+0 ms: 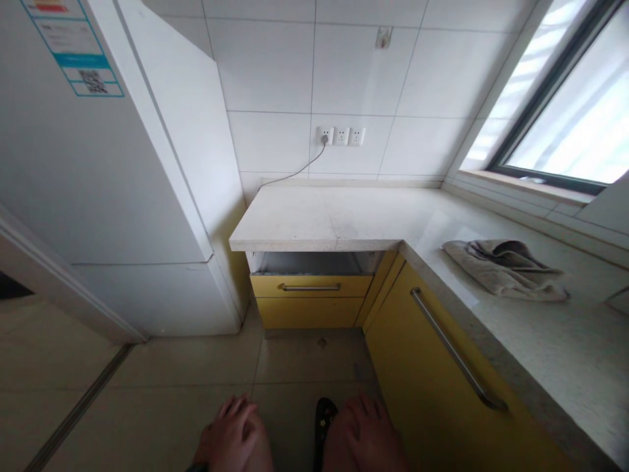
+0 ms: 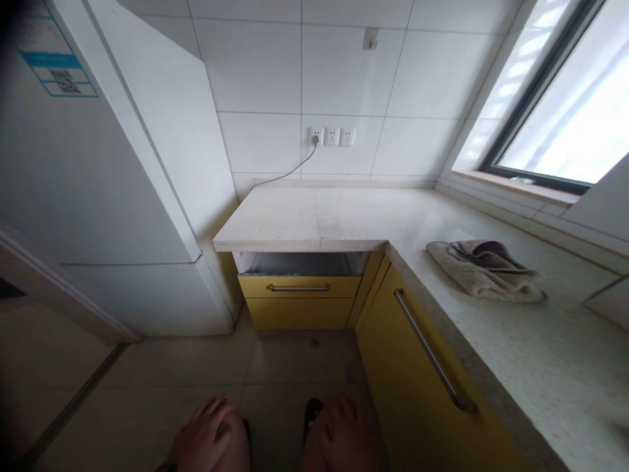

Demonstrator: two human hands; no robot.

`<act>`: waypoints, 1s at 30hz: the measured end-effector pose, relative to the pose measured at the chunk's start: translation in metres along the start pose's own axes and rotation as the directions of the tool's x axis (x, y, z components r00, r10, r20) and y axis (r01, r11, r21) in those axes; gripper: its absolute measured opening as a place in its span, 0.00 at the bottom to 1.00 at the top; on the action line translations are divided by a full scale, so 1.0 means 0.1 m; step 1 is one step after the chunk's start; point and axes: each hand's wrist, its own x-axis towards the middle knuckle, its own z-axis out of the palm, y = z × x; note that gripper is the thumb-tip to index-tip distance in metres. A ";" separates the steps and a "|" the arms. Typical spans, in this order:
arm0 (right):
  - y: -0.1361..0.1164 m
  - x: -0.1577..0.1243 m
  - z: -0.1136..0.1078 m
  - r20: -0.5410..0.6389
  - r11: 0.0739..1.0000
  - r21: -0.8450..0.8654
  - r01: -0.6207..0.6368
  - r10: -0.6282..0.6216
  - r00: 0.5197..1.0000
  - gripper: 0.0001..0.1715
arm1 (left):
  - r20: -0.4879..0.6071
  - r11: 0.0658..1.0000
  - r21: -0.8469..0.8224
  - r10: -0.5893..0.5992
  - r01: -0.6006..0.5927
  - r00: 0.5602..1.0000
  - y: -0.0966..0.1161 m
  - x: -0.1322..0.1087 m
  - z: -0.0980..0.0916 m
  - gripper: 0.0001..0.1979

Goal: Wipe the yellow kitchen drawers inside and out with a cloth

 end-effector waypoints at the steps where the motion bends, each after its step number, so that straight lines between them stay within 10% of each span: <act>1: -0.03 0.03 -0.03 -0.014 1.000 -0.002 -0.001 0.001 1.000 0.29 | -0.002 1.000 0.008 -0.018 0.018 1.000 0.07 0.05 -0.04 0.24; 12: -0.02 0.76 0.03 0.046 0.941 0.329 -0.078 0.067 0.997 0.19 | 0.077 0.999 0.032 -0.027 0.024 0.997 0.03 0.38 0.00 0.19; 17: -0.31 1.67 0.01 0.021 0.350 0.930 -0.110 0.248 0.969 0.07 | 0.172 1.000 0.011 0.010 -0.012 0.985 0.02 0.49 0.01 0.22; 25: -0.97 3.24 -0.23 0.052 -0.141 0.990 -0.007 0.320 0.946 0.06 | 0.208 0.999 -0.041 0.023 -0.015 0.978 -0.03 0.55 0.01 0.23; 30: -1.13 3.69 -0.36 0.075 -0.351 0.935 0.039 0.305 0.950 0.03 | 0.203 0.996 -0.093 0.014 0.005 0.979 -0.10 0.57 0.00 0.21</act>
